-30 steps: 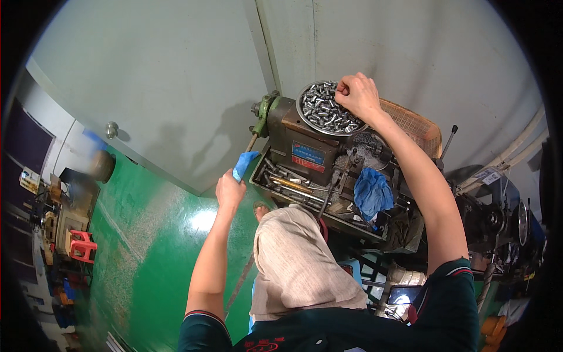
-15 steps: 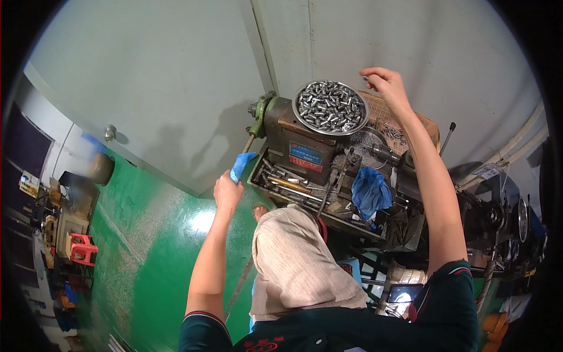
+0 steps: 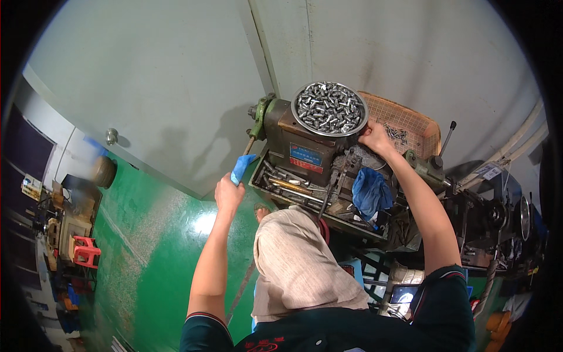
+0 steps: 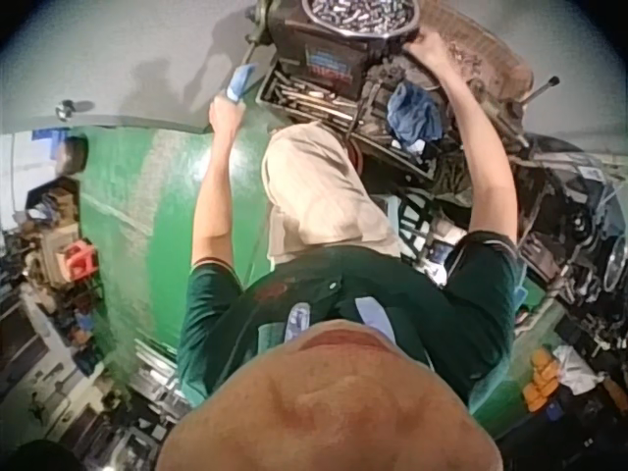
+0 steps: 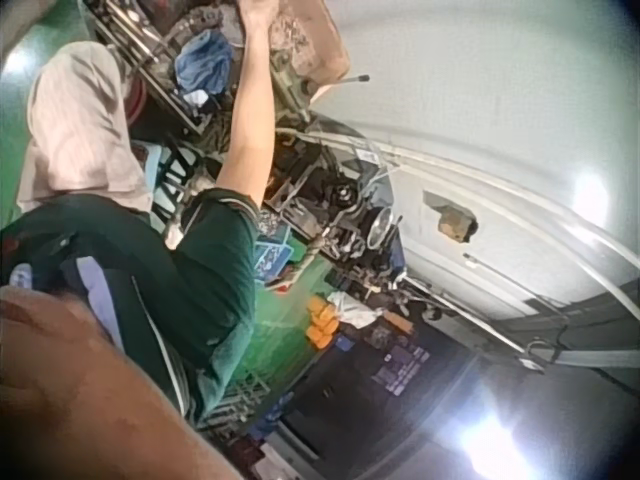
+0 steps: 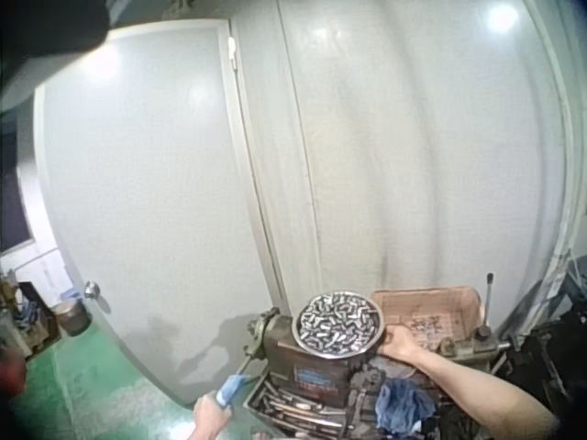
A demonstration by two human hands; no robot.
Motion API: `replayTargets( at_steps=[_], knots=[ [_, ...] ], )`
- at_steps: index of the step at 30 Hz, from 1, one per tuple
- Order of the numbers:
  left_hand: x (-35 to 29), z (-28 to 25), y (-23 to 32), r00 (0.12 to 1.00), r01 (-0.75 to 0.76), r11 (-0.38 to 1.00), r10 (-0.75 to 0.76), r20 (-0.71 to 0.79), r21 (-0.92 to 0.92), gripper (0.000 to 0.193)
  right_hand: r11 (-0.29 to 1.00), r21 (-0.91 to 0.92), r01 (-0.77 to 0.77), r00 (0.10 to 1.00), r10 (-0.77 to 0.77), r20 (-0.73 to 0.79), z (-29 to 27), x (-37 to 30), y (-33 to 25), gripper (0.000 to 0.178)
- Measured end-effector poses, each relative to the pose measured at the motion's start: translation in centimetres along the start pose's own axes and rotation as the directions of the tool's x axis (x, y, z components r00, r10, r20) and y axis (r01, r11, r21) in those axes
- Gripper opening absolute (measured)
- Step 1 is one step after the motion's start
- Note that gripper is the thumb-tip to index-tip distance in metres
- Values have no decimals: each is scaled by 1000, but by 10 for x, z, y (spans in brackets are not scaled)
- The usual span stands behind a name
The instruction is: The person operates a lathe machine by repeatedly picking metal screws one at a time from a tray, inserting them into the machine, and pushing and pulling the lever.
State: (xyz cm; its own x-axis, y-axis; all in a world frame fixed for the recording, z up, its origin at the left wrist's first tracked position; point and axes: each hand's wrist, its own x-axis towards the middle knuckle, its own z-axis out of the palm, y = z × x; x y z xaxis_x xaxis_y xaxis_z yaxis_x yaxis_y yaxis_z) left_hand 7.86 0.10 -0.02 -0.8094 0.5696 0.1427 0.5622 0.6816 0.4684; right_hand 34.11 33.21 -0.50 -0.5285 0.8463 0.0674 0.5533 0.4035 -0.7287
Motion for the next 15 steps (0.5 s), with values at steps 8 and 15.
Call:
replayTargets(
  at_steps=[8,15],
  knots=[
    [0,0,0,1000,-8,1000,8,-5,-19,21,997,-64,38,992,-30,120,4,-5,-3,30],
    [-1,-1,1,1000,3,1000,-3,-1,-19,23,996,-94,7,996,2,89,5,-6,-4,30]
  ],
)
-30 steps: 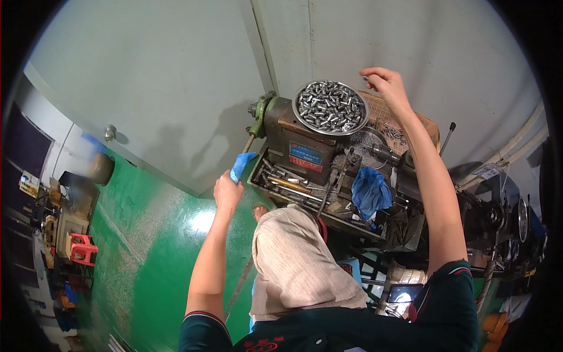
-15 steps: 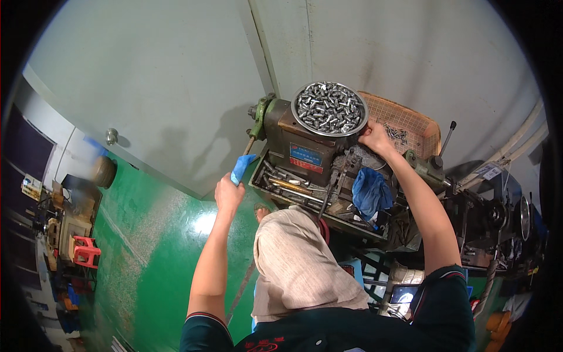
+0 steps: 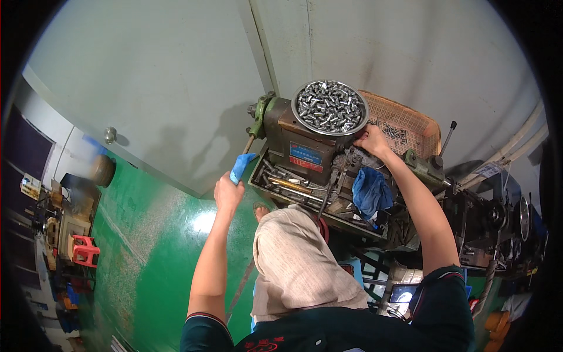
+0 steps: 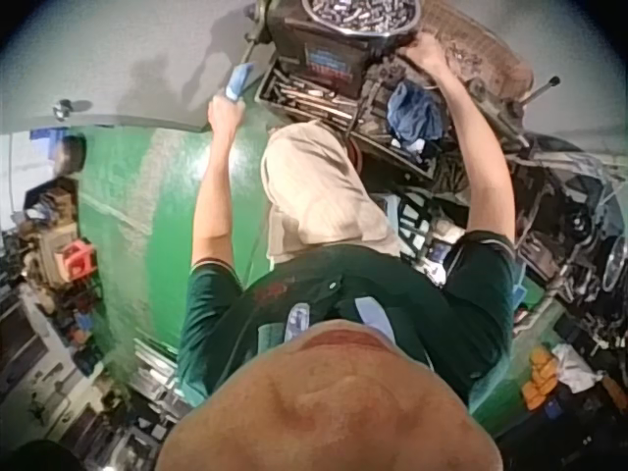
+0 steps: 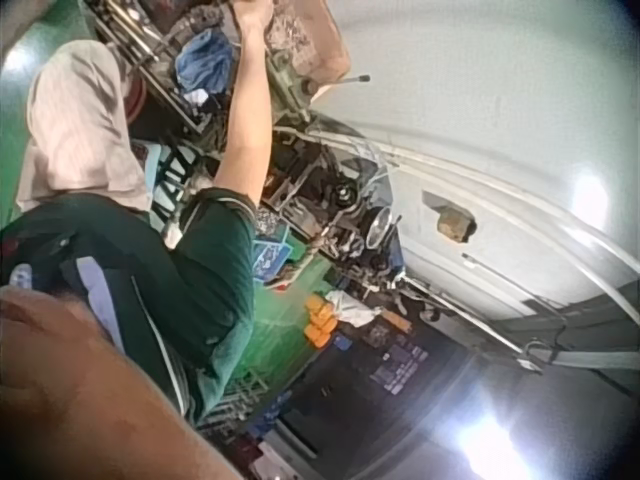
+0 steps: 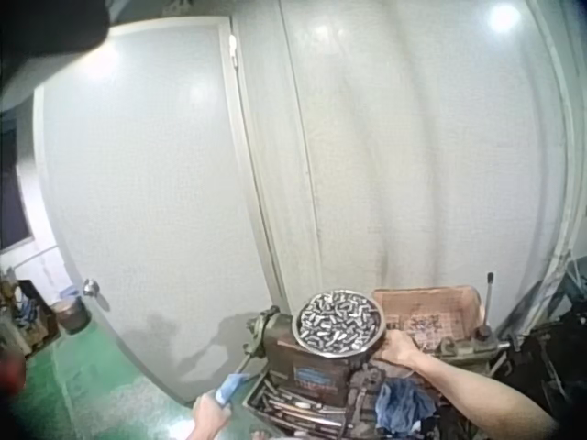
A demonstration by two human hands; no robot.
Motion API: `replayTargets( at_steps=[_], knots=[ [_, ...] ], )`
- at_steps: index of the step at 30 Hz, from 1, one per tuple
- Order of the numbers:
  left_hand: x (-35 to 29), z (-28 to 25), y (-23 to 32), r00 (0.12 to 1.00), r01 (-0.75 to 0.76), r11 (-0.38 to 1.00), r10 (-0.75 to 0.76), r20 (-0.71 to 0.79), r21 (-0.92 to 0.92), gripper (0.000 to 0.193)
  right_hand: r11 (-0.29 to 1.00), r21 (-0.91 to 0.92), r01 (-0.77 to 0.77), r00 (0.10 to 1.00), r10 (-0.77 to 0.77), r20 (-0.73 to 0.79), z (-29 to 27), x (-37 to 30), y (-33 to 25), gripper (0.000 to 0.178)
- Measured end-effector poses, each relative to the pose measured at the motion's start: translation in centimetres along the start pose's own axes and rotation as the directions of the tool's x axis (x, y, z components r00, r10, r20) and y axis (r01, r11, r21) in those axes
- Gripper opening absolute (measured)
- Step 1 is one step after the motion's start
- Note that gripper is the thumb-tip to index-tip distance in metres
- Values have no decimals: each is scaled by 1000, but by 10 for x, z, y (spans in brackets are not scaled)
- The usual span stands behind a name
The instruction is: The person operates a lathe machine by repeatedly picking metal screws one at a time from a tray, inserting them into the machine, and pushing and pulling the lever.
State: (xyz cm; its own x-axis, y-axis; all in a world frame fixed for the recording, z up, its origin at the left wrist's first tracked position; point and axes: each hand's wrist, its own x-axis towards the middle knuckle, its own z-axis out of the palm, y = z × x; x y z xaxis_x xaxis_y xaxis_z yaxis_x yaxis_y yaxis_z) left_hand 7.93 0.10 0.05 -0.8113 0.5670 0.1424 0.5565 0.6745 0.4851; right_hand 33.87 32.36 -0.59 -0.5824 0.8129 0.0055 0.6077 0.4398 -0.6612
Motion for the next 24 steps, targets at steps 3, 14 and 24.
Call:
replayTargets(
  at_steps=[3,14,24],
  knots=[
    [0,0,-1,1000,5,1000,-5,10,4,24,1000,4,-16,1000,16,6,0,-1,-1,30],
    [0,0,0,1000,11,1000,-11,16,-6,24,997,-33,68,997,-69,-43,7,-1,0,31],
    [25,-7,-20,1000,-5,985,6,-6,172,22,996,-23,81,996,-82,-25,6,1,4,32]
  ],
)
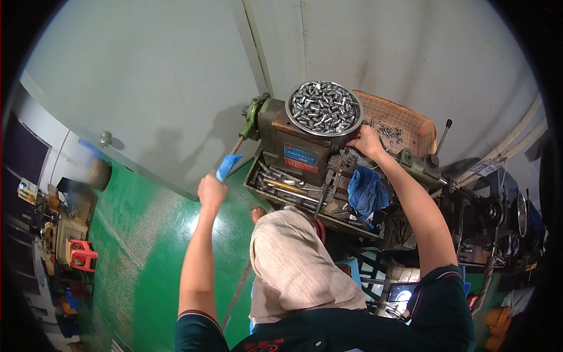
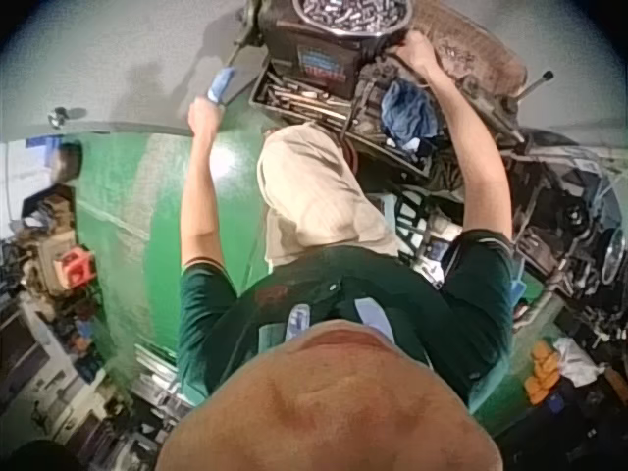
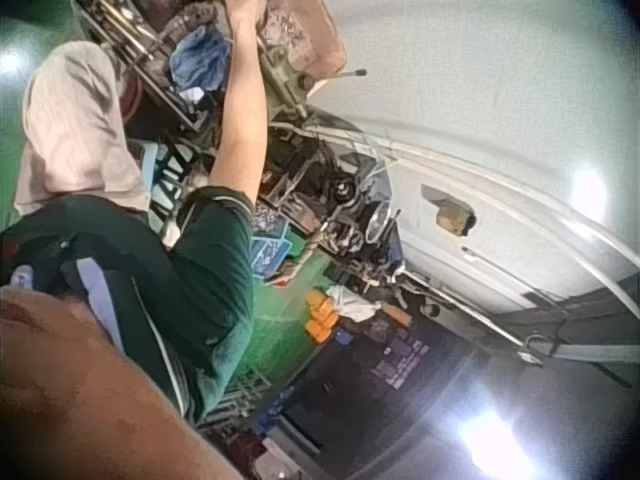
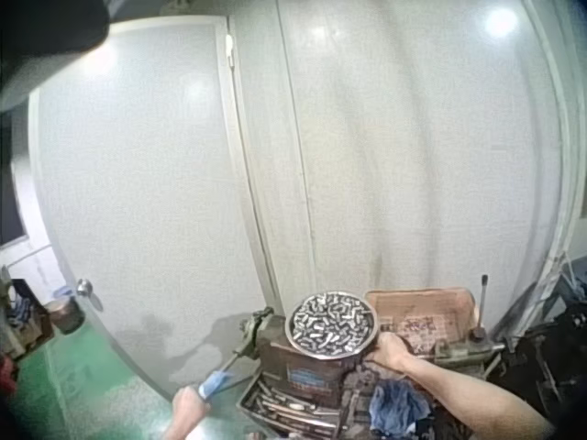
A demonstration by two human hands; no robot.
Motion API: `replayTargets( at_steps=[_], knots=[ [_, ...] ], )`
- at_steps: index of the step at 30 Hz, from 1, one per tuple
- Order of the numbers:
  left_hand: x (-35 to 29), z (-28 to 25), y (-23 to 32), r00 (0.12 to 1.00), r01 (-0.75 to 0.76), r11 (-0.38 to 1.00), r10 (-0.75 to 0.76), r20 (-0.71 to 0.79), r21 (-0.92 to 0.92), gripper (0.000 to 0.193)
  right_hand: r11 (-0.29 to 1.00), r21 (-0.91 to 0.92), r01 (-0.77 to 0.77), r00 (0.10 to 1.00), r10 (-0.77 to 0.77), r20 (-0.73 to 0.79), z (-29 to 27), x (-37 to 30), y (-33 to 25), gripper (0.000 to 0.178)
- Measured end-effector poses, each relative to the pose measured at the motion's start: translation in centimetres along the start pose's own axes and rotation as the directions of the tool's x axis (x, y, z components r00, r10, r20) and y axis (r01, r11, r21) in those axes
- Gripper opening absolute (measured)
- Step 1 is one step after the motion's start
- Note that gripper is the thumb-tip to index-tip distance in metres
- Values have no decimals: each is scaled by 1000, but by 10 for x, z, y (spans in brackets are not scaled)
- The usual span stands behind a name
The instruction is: The person operates a lathe machine by repeatedly picking metal screws one at a time from a tray, inserting them into the machine, and pushing and pulling the lever.
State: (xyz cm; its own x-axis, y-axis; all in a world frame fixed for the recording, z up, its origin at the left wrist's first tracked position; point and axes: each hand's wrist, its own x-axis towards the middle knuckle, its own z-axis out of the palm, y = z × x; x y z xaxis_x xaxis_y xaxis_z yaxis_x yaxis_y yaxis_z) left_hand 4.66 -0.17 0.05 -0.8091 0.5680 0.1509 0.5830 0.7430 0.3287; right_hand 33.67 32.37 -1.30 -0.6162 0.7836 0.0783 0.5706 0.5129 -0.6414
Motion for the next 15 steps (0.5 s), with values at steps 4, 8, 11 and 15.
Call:
replayTargets(
  at_steps=[4,8,11,15],
  knots=[
    [22,-3,-20,998,53,998,-54,39,34,22,1000,3,7,1000,-8,23,2,2,1,34],
    [40,-6,-29,995,91,995,-92,26,45,23,997,-78,10,1000,-10,10,-4,3,-1,37],
    [42,-6,-32,994,87,993,-91,54,78,23,988,-124,95,995,-90,49,-30,12,3,28],
    [42,-4,-32,995,93,995,-94,35,35,22,897,-436,-74,994,34,-99,-88,26,29,22]
  ],
)
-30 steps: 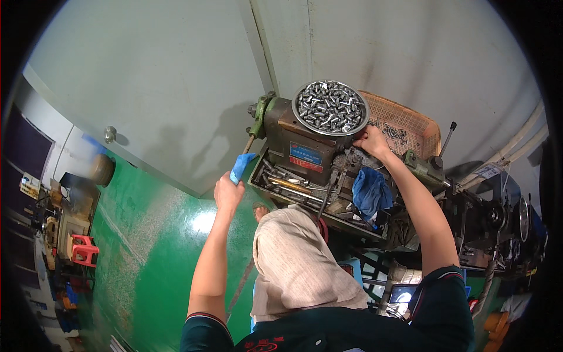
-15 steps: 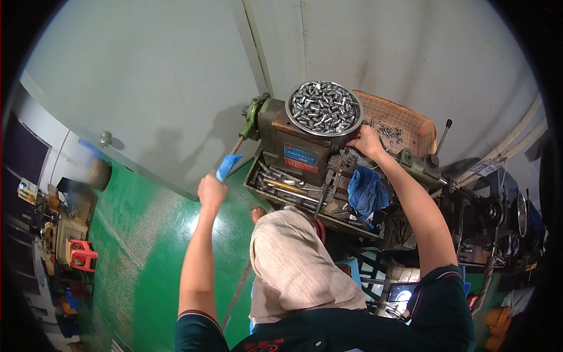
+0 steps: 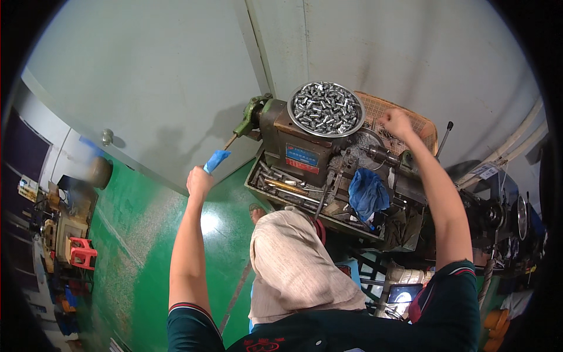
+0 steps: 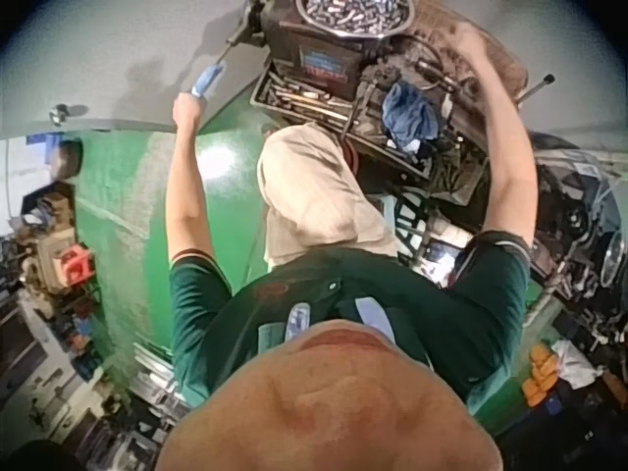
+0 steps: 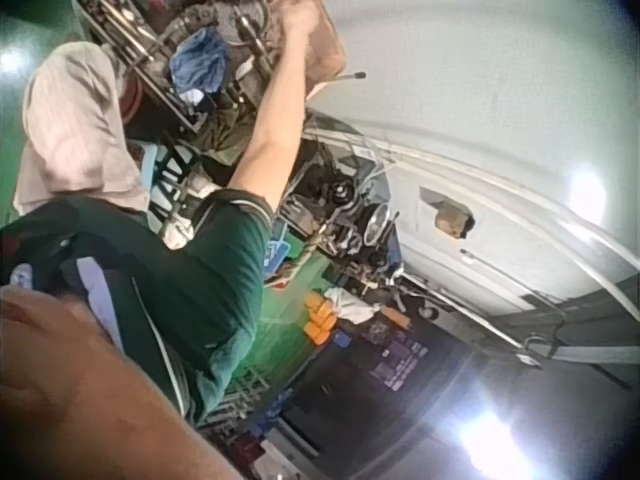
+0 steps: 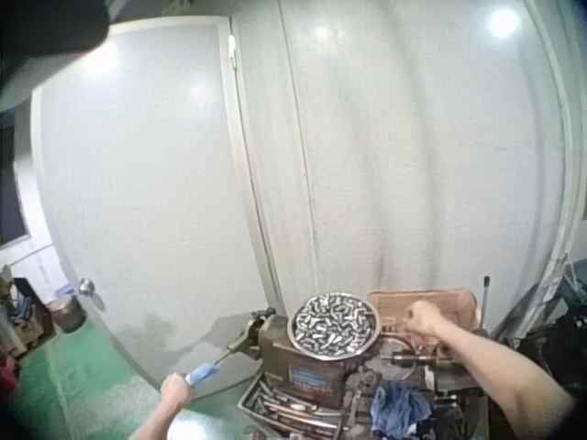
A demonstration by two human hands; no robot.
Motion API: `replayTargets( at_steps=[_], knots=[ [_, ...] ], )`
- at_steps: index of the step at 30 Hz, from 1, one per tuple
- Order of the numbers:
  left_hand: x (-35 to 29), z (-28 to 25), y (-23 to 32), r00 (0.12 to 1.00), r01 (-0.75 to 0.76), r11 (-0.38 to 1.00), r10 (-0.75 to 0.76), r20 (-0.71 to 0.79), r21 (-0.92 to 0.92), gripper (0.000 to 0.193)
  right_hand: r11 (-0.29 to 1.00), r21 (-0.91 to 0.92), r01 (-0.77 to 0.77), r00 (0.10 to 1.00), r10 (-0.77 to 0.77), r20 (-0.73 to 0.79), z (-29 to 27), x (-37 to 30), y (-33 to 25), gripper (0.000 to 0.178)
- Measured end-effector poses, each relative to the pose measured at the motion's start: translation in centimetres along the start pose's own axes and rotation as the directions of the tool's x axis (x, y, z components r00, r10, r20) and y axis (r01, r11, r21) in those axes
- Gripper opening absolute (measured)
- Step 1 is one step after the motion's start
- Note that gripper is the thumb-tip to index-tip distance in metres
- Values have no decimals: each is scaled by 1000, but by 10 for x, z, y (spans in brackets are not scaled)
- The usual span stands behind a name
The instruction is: The person operates a lathe machine by repeatedly picking metal screws one at a time from a tray, inserting them into the machine, and pushing and pulling the lever.
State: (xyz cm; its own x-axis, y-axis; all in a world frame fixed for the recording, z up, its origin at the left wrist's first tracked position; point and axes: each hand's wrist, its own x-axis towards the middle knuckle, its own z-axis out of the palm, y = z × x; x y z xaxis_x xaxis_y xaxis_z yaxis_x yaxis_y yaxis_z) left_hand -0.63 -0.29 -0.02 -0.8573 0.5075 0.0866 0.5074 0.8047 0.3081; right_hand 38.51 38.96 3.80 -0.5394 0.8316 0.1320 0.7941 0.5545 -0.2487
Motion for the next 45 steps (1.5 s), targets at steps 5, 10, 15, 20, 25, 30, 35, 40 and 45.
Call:
replayTargets(
  at_steps=[5,10,15,20,25,30,35,40,45],
  knots=[
    [1,-3,0,998,22,999,-24,50,33,22,815,-545,-198,980,161,-116,-51,-22,99,35],
    [1,-2,0,999,21,1000,-22,47,20,22,828,-480,-289,954,209,-214,-68,-101,184,41],
    [0,-1,-2,999,7,1000,-8,37,17,22,824,-465,-325,913,146,-380,-64,-193,191,36],
    [0,0,-2,1000,-5,1000,4,11,14,21,849,-418,-324,934,216,-284,-83,-239,158,39],
    [0,0,-3,999,-23,999,23,26,22,20,847,-396,-354,912,218,-348,-79,-245,141,46],
    [-1,1,-2,1000,-13,1000,12,12,17,19,826,-410,-386,904,250,-348,-77,-249,135,46],
    [-2,-1,0,1000,-20,1000,20,-2,12,19,821,-410,-398,898,258,-355,-77,-250,130,48],
    [-3,-1,1,1000,-6,1000,6,-4,2,18,799,-415,-434,890,310,-335,-78,-249,127,49],
    [-1,1,-1,1000,-17,1000,17,-6,11,18,779,-418,-467,878,352,-324,-79,-249,121,50]
  ],
)
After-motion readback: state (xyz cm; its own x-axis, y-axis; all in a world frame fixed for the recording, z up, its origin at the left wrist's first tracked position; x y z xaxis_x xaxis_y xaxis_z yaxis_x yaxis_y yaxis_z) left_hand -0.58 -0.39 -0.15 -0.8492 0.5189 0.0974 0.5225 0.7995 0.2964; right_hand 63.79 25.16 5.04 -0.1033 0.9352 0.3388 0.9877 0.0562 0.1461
